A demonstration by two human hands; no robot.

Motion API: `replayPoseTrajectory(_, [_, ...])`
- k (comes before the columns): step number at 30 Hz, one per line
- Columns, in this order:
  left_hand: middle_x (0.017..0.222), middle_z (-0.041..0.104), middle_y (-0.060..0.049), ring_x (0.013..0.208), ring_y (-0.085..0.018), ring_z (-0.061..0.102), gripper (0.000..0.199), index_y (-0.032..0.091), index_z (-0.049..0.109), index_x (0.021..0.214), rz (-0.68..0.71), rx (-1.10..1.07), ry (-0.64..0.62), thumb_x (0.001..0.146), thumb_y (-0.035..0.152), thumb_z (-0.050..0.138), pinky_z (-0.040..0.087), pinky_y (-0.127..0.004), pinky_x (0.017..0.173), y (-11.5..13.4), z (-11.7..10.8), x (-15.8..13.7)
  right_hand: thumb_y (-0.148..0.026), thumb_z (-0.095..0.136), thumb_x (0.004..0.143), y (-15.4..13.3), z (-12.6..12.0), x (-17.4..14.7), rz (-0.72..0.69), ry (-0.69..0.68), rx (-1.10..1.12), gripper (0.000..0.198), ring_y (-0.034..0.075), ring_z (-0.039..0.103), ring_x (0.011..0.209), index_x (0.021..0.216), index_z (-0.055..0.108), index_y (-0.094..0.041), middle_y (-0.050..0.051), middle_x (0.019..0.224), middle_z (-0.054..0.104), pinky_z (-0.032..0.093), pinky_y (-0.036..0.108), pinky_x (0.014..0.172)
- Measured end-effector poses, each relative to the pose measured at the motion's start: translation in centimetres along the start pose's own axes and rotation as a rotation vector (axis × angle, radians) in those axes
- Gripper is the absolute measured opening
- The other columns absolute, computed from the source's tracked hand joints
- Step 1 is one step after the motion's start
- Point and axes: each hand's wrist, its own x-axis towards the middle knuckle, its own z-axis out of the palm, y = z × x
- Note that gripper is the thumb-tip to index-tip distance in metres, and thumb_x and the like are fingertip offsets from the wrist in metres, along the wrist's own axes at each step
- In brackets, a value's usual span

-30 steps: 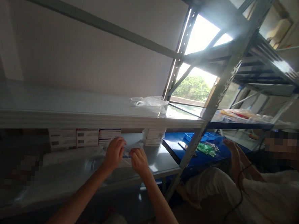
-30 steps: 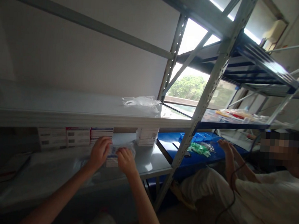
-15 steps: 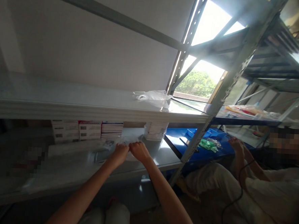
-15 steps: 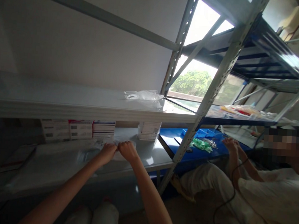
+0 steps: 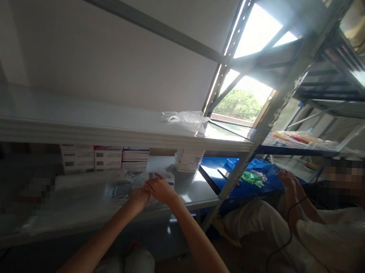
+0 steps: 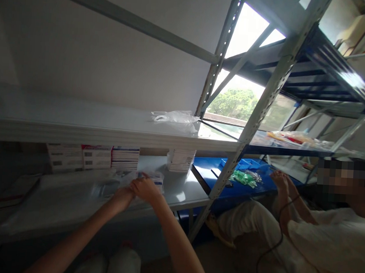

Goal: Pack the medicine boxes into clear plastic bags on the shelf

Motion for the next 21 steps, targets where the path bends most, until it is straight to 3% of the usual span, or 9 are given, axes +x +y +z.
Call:
replayPoseTrajectory(3, [0.099,0.067,-0.015,0.099,-0.028,0.061,0.035,0.012,0.066,0.093,-0.067,0.143,-0.05,0.084,0.006,0.033,0.044,-0.04,0.084,-0.4,-0.7,-0.7,-0.023,0.044,0.091,0.8,0.6,-0.8,0.123,0.021,-0.188,0.026,0.022,0.061,0.088,0.106,0.064,-0.015,0.01,0.086,0.069,0.029,0.046,0.104])
replayPoseTrajectory(7, [0.106,0.066,-0.014,0.103,-0.027,0.059,0.033,0.012,0.063,0.101,-0.155,0.195,-0.056,0.085,0.008,0.034,0.043,-0.037,0.086,-1.0,-1.4,-0.4,-0.017,0.043,0.09,2.5,1.0,-3.0,0.374,0.056,-0.289,0.041,0.026,0.06,0.093,0.131,0.049,-0.014,0.016,0.096,0.067,0.037,0.047,0.091])
replayPoseTrajectory(9, [0.105,0.066,-0.014,0.103,-0.026,0.059,0.027,0.012,0.063,0.097,-0.173,0.168,-0.074,0.084,0.01,0.04,0.043,-0.036,0.086,-1.3,-1.6,0.1,-0.014,0.041,0.09,3.3,0.8,-4.3,0.494,0.042,-0.311,0.039,0.027,0.061,0.089,0.128,0.051,-0.013,0.016,0.093,0.068,0.038,0.045,0.086])
replayPoseTrajectory(12, [0.102,0.066,-0.013,0.1,-0.027,0.06,0.022,0.013,0.063,0.093,-0.175,0.144,-0.078,0.08,0.01,0.046,0.043,-0.035,0.085,-1.5,-1.6,0.6,-0.01,0.04,0.089,3.8,0.1,-6.1,0.677,-0.001,-0.324,0.028,0.025,0.062,0.08,0.102,0.065,-0.01,0.015,0.081,0.068,0.036,0.045,0.087])
replayPoseTrajectory(14, [0.103,0.065,-0.014,0.099,-0.027,0.06,0.023,0.012,0.062,0.095,-0.176,0.14,-0.055,0.08,0.009,0.045,0.043,-0.037,0.084,-1.2,-1.4,0.5,-0.009,0.039,0.089,3.4,-0.5,-6.8,0.767,0.002,-0.316,0.027,0.024,0.062,0.075,0.093,0.066,-0.011,0.014,0.077,0.067,0.037,0.045,0.085])
replayPoseTrajectory(17, [0.107,0.064,-0.014,0.103,-0.028,0.057,0.025,0.013,0.061,0.097,-0.143,0.129,-0.016,0.08,0.009,0.044,0.04,-0.039,0.087,-0.3,-0.7,-0.2,-0.011,0.039,0.09,1.3,-1.4,-7.1,0.806,0.078,-0.319,0.029,0.024,0.061,0.077,0.108,0.061,-0.013,0.013,0.085,0.067,0.039,0.041,0.076])
replayPoseTrajectory(21, [0.101,0.064,-0.011,0.101,-0.027,0.055,0.023,0.017,0.062,0.092,0.023,-0.041,0.089,0.082,0.011,0.042,0.038,-0.042,0.09,1.7,1.0,0.2,-0.011,0.038,0.09,-2.6,-2.3,-5.6,0.714,0.193,-0.32,0.032,0.027,0.057,0.09,0.115,0.057,-0.014,0.016,0.111,0.061,0.04,0.04,0.073])
